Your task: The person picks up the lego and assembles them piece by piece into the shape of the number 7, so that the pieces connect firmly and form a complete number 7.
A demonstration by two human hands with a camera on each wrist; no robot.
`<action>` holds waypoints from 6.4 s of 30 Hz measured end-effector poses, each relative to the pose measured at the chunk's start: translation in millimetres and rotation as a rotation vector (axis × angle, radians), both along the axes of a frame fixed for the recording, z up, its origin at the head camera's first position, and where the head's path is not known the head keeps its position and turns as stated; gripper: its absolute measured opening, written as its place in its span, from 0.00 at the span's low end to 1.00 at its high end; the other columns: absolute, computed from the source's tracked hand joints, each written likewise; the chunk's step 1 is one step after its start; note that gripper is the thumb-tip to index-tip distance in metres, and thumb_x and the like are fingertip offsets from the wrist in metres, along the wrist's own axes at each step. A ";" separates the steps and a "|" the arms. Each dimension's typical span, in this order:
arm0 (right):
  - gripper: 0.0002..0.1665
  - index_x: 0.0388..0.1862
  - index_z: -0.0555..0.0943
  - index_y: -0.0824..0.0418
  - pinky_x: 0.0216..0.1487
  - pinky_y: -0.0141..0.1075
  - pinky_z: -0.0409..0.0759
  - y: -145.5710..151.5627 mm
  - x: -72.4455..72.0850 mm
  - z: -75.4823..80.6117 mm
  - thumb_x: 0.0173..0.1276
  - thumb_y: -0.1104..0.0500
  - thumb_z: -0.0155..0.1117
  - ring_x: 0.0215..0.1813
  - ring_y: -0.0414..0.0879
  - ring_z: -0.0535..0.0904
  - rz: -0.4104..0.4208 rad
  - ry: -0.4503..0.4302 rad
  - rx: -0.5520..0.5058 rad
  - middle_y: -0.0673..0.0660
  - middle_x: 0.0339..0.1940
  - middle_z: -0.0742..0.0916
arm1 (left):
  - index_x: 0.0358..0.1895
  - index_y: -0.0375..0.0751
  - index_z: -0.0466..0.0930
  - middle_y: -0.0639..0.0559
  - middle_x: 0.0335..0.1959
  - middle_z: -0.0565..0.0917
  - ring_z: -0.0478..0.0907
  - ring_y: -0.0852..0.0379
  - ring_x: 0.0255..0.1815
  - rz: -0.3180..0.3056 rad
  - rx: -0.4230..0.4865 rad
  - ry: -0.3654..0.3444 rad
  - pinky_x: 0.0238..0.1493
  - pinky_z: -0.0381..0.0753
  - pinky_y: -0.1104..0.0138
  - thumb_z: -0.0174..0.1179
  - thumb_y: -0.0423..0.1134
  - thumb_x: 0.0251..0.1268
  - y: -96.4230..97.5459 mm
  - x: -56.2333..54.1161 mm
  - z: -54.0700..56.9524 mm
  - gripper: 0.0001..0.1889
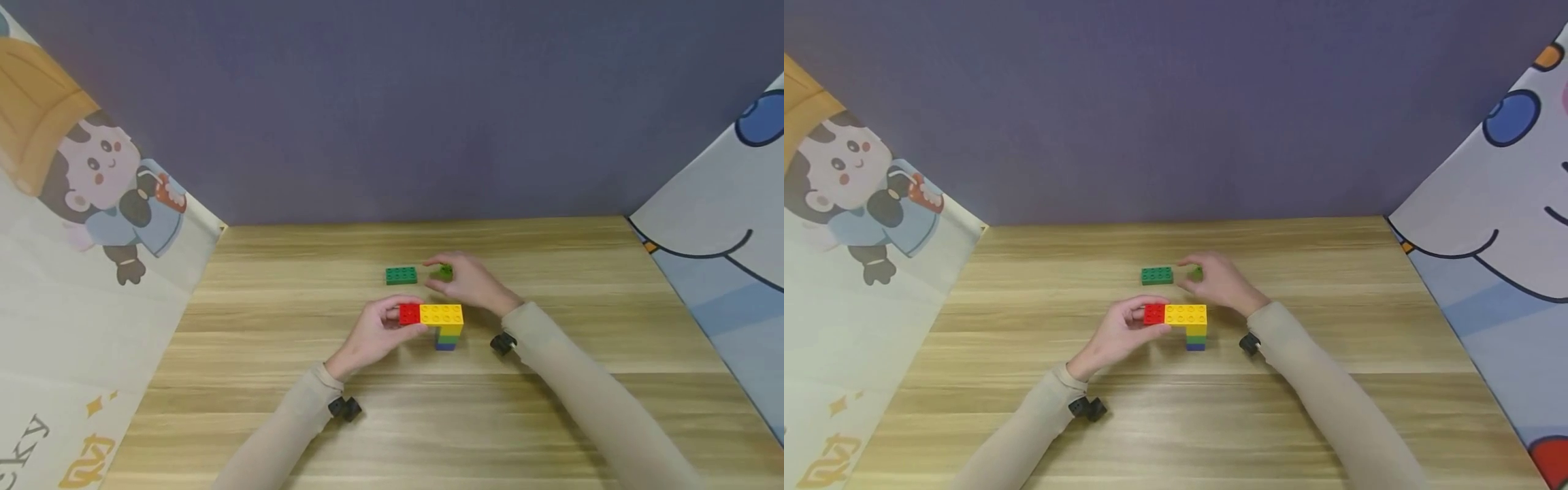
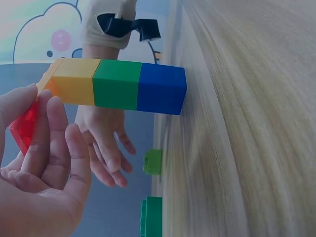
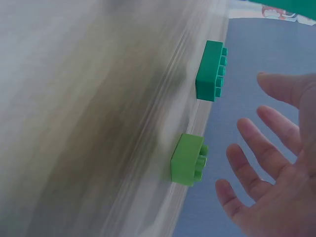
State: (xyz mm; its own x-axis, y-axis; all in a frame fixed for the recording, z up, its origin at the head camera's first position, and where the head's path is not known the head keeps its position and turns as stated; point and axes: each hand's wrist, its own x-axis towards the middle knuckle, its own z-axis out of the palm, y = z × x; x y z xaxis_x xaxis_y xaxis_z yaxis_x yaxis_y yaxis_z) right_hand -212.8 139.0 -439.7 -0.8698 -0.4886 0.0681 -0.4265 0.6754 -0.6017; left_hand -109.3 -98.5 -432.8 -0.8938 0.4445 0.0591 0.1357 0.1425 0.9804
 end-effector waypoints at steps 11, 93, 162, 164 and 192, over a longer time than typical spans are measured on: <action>0.30 0.70 0.82 0.58 0.78 0.61 0.72 -17.0 -16.4 -9.1 0.74 0.48 0.73 0.76 0.59 0.76 0.041 -0.036 -0.012 0.57 0.71 0.85 | 0.65 0.35 0.82 0.36 0.53 0.91 0.87 0.63 0.41 -0.009 0.010 0.020 0.43 0.86 0.73 0.70 0.31 0.70 1.6 0.7 -1.1 0.21; 0.25 0.62 0.84 0.62 0.64 0.50 0.87 0.6 -24.8 -2.4 0.69 0.57 0.78 0.61 0.59 0.88 -0.141 -0.113 -0.467 0.61 0.60 0.89 | 0.68 0.33 0.80 0.36 0.56 0.90 0.88 0.62 0.45 -0.003 0.026 -0.009 0.47 0.88 0.72 0.70 0.33 0.71 13.0 -9.6 -3.7 0.24; 0.20 0.53 0.87 0.62 0.57 0.36 0.86 20.6 83.7 12.7 0.63 0.72 0.78 0.50 0.42 0.86 0.081 0.024 -0.634 0.58 0.50 0.92 | 0.64 0.33 0.82 0.36 0.56 0.90 0.92 0.50 0.47 0.000 0.074 -0.005 0.50 0.91 0.64 0.71 0.32 0.70 11.7 -3.7 -3.9 0.21; 0.20 0.53 0.87 0.62 0.57 0.36 0.86 20.4 83.7 12.2 0.62 0.72 0.78 0.50 0.41 0.85 0.087 0.027 -0.636 0.58 0.50 0.92 | 0.64 0.32 0.82 0.35 0.55 0.90 0.92 0.50 0.47 0.003 0.081 -0.004 0.50 0.91 0.64 0.71 0.32 0.70 11.8 -3.9 -4.4 0.21; 0.16 0.53 0.88 0.63 0.56 0.36 0.84 21.5 88.1 10.0 0.67 0.70 0.74 0.51 0.38 0.85 0.028 0.020 -0.638 0.60 0.50 0.92 | 0.65 0.33 0.82 0.36 0.56 0.90 0.90 0.60 0.44 0.006 0.061 -0.036 0.48 0.90 0.69 0.70 0.33 0.70 11.9 -4.6 -3.5 0.21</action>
